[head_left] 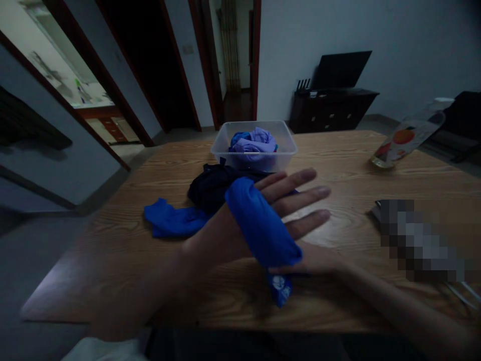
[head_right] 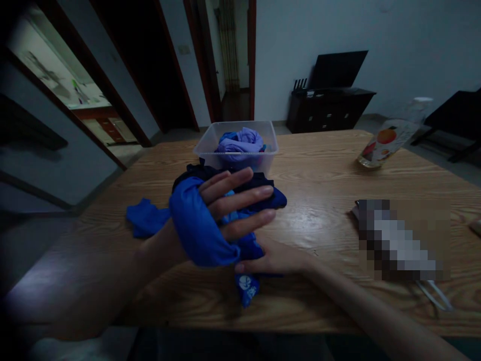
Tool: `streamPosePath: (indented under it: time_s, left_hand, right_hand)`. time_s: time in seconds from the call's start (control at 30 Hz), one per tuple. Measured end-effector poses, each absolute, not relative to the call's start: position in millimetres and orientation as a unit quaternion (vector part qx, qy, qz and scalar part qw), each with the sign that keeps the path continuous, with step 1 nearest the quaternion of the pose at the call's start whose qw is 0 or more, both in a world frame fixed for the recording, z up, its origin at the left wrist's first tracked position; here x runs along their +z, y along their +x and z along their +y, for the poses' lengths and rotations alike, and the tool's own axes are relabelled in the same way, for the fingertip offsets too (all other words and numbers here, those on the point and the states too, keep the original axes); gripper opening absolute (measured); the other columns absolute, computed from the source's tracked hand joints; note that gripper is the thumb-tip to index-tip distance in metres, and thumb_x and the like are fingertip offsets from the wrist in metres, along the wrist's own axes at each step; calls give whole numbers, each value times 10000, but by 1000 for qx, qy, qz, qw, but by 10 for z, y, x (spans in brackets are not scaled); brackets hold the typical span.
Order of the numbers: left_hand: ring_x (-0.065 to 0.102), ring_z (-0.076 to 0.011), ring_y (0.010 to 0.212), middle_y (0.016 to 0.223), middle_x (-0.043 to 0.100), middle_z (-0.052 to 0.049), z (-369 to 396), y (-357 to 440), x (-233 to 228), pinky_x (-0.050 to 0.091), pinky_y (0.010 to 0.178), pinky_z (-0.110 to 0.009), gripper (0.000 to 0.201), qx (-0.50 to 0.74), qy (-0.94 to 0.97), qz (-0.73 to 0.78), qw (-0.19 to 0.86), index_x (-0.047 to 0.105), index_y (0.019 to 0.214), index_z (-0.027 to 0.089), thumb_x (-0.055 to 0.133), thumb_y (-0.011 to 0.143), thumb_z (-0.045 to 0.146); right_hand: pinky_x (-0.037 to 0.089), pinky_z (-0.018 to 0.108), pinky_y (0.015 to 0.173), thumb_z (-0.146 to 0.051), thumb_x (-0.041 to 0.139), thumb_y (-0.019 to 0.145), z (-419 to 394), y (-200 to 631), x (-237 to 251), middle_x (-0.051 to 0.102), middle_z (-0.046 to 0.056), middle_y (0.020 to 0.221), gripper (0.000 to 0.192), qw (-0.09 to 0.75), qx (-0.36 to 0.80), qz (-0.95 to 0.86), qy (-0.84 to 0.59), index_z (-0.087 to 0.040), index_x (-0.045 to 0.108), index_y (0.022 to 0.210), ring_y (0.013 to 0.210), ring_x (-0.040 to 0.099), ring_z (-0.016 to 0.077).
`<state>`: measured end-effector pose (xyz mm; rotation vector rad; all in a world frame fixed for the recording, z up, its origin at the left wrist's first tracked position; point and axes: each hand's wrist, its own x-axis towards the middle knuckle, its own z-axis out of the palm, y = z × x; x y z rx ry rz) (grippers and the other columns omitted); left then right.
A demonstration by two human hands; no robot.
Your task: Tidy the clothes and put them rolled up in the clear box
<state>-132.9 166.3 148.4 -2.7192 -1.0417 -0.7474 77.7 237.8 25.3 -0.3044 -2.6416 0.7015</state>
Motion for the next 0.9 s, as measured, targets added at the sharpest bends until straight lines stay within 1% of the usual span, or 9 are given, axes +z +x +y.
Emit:
streamPosePath:
  time_s: [0.1, 0.27, 0.4, 0.5, 0.6, 0.67, 0.73, 0.8, 0.9]
  left_hand:
    - [350, -326, 1571, 1538, 579, -72, 1841, -1442, 1339, 300, 1291, -603, 333, -221, -896, -360, 136, 625, 1380, 249, 483, 1079, 262]
    - [421, -271, 1538, 1361, 706, -62, 2023, -1570, 1128, 219, 1334, -589, 334, -171, -902, -385, 99, 697, 1215, 214, 416, 1065, 114]
    - [588, -266, 1390, 1278, 730, -99, 2075, -1654, 960, 187, 1327, -622, 309, -126, -889, -422, 127, 690, 1228, 174, 443, 1053, 116]
    - [664, -271, 1243, 1185, 743, -114, 2053, -1641, 949, 334, 1271, -551, 250, -103, -889, -438, 88, 700, 1173, 146, 544, 979, 123]
    - [698, -240, 968, 973, 736, -80, 1980, -1577, 1029, 541, 992, -405, 101, -110, -874, -473, -17, 700, 942, 150, 609, 900, 171]
    - [622, -164, 724, 773, 659, -16, 1924, -1528, 1083, 522, 772, -309, 123, -117, -852, -495, -123, 607, 747, 172, 619, 866, 198]
    - [491, -110, 581, 651, 545, 33, 1878, -1484, 1111, 438, 619, -259, 216, -113, -814, -515, -243, 505, 674, 186, 629, 844, 236]
    - [430, -97, 544, 629, 502, 49, 1849, -1443, 1115, 386, 552, -243, 238, -92, -772, -522, -350, 479, 685, 194, 617, 853, 289]
    - [523, -127, 643, 755, 602, 19, 1829, -1375, 1091, 450, 621, -247, 217, -55, -747, -512, -420, 565, 778, 191, 603, 882, 378]
  right_hand:
    - [596, 260, 648, -494, 718, 973, 2358, 776, 235, 744, 8, 908, 318, 61, 517, -845, -120, -205, 684, 1099, 747, 697, 175]
    - [540, 228, 637, -457, 754, 932, 2446, 857, 366, 704, 16, 823, 298, 29, 610, -779, -139, -167, 684, 932, 706, 643, 151]
    - [493, 216, 574, -399, 785, 869, 2591, 1016, 548, 665, 5, 755, 253, 106, 564, -800, -175, -167, 682, 859, 637, 601, 141]
    - [461, 226, 554, -305, 775, 831, 2724, 1124, 608, 661, -10, 723, 160, 200, 481, -829, -202, -172, 703, 882, 598, 589, 145]
    - [471, 248, 612, -214, 779, 758, 2810, 1162, 586, 704, -11, 780, 220, 300, 365, -852, -225, -188, 720, 969, 649, 636, 173]
    - [495, 268, 675, -181, 766, 742, 2830, 1150, 536, 734, -1, 861, 296, 355, 307, -852, -233, -208, 711, 1032, 719, 676, 194]
    - [512, 288, 738, -159, 742, 753, 2836, 1125, 473, 749, 14, 951, 342, 399, 269, -846, -230, -229, 697, 1085, 799, 702, 211]
    - [512, 300, 776, -135, 714, 774, 2844, 1099, 413, 748, 23, 1007, 361, 432, 239, -838, -233, -243, 686, 1117, 856, 707, 218]
    - [499, 307, 791, -130, 698, 805, 2854, 1063, 360, 727, 30, 1012, 339, 450, 225, -829, -245, -247, 682, 1122, 884, 691, 220]
